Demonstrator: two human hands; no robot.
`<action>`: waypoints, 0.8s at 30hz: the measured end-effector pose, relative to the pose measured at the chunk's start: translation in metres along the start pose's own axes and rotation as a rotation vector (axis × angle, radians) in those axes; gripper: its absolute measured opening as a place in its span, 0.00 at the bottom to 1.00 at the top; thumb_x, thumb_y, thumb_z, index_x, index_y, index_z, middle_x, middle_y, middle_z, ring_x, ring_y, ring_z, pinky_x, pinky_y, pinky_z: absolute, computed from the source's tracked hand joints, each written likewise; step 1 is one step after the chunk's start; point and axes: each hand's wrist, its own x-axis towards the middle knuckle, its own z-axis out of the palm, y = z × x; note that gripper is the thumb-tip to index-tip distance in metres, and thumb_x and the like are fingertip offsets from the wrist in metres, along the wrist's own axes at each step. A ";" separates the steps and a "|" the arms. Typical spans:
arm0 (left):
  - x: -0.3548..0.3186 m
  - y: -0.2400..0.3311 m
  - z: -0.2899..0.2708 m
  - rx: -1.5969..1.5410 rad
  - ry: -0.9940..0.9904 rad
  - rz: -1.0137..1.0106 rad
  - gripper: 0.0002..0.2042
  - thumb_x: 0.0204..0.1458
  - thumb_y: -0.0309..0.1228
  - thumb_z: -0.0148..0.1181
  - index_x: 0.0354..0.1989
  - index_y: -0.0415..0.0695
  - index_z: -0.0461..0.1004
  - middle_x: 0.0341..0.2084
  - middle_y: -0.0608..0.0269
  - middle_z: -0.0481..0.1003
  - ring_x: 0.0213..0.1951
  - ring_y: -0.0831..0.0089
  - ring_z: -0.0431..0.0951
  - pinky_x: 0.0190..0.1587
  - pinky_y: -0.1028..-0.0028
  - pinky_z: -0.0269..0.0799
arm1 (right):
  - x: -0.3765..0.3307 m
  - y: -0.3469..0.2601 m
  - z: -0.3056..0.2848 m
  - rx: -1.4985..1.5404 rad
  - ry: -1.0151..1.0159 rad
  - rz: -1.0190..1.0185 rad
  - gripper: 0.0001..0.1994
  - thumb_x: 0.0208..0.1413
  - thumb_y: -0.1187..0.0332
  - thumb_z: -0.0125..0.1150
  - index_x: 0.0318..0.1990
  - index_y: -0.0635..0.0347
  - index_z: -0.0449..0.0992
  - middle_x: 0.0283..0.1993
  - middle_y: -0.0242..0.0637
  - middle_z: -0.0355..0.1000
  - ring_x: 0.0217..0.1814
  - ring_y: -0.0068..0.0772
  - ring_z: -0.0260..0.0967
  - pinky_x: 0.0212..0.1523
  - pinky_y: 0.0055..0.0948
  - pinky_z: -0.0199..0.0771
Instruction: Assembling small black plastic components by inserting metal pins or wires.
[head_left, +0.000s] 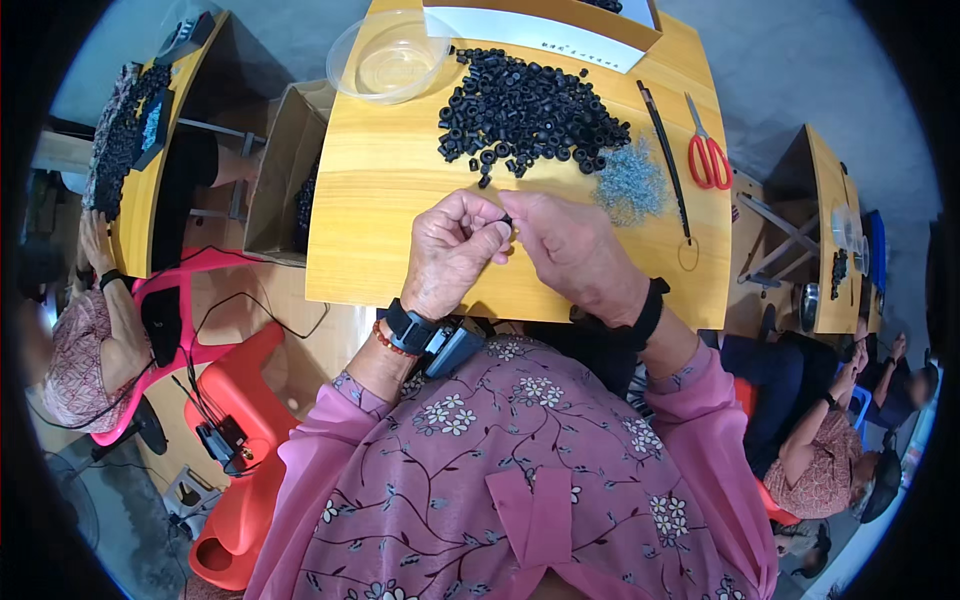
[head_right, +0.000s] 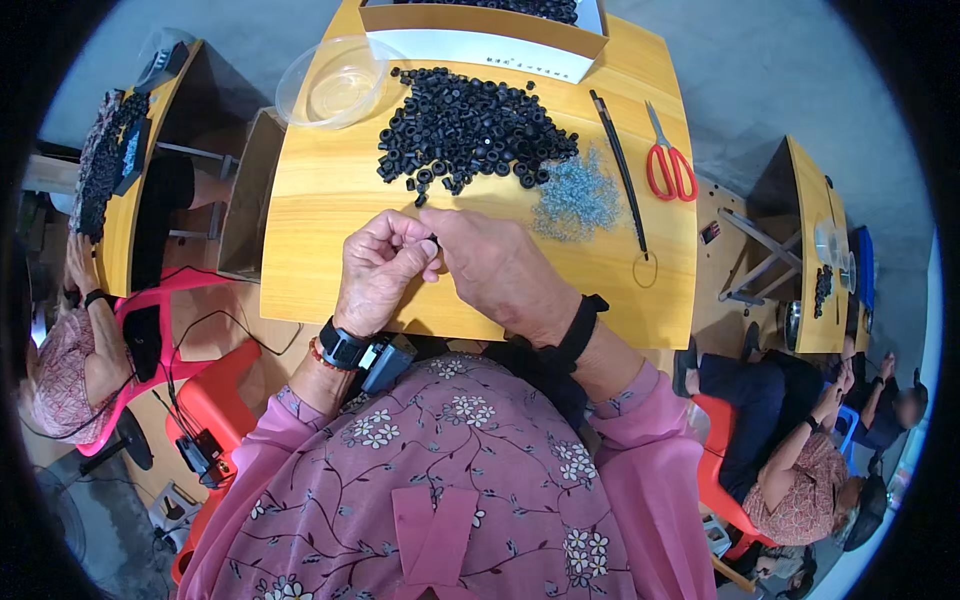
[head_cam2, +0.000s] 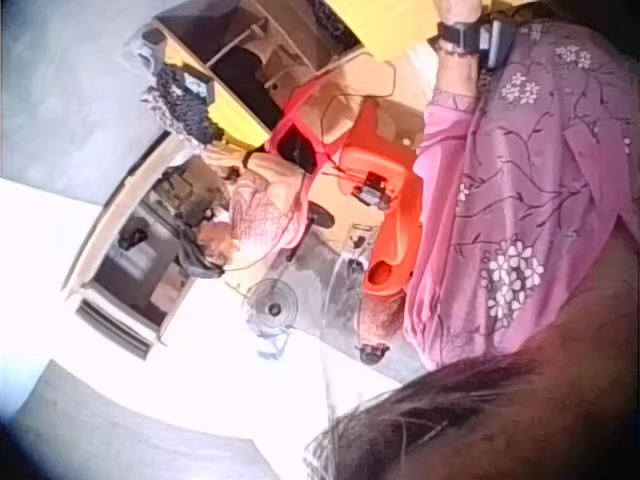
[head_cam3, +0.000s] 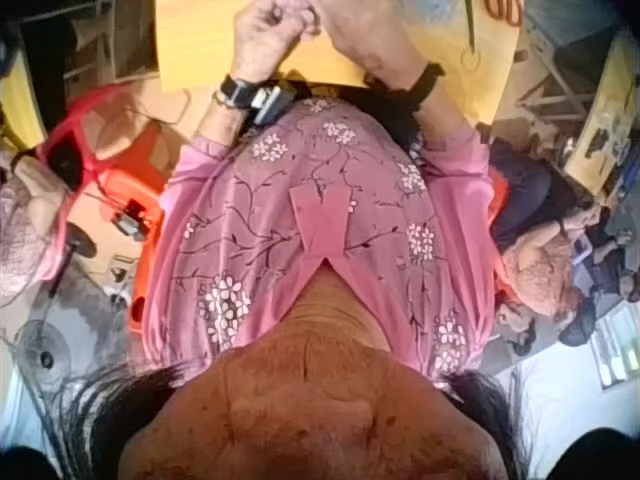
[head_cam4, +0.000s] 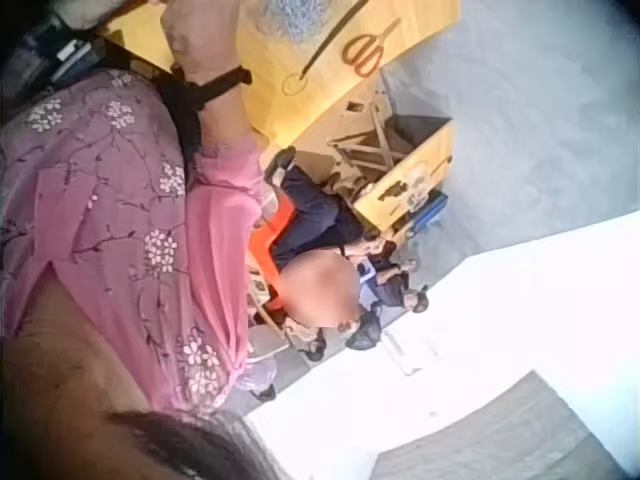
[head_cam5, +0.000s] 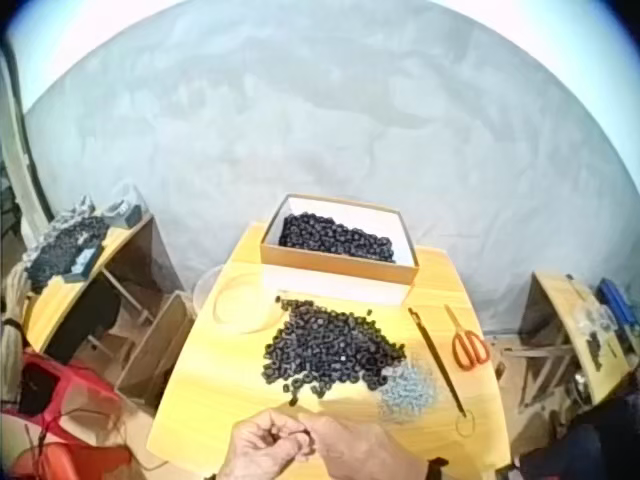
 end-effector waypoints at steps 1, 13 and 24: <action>0.001 0.002 0.000 0.001 0.002 -0.007 0.04 0.58 0.18 0.57 0.40 0.37 0.73 0.33 0.58 0.80 0.30 0.76 0.79 0.34 0.77 0.78 | 0.000 0.001 0.002 0.017 0.023 0.002 0.17 0.59 0.75 0.58 0.57 0.59 0.70 0.39 0.48 0.76 0.39 0.49 0.78 0.38 0.38 0.78; 0.004 -0.004 -0.006 -0.218 0.031 -0.030 0.05 0.58 0.17 0.57 0.40 0.39 0.74 0.33 0.61 0.79 0.32 0.76 0.79 0.37 0.76 0.77 | -0.002 -0.003 0.004 0.206 0.040 0.079 0.18 0.54 0.76 0.64 0.53 0.63 0.72 0.39 0.45 0.71 0.37 0.50 0.73 0.36 0.40 0.75; 0.002 0.004 -0.003 -0.194 0.026 -0.067 0.05 0.58 0.17 0.57 0.40 0.39 0.75 0.33 0.62 0.79 0.33 0.76 0.80 0.39 0.76 0.78 | -0.001 0.004 0.020 -0.033 0.074 -0.004 0.15 0.48 0.72 0.70 0.37 0.60 0.67 0.32 0.42 0.66 0.31 0.48 0.71 0.29 0.41 0.73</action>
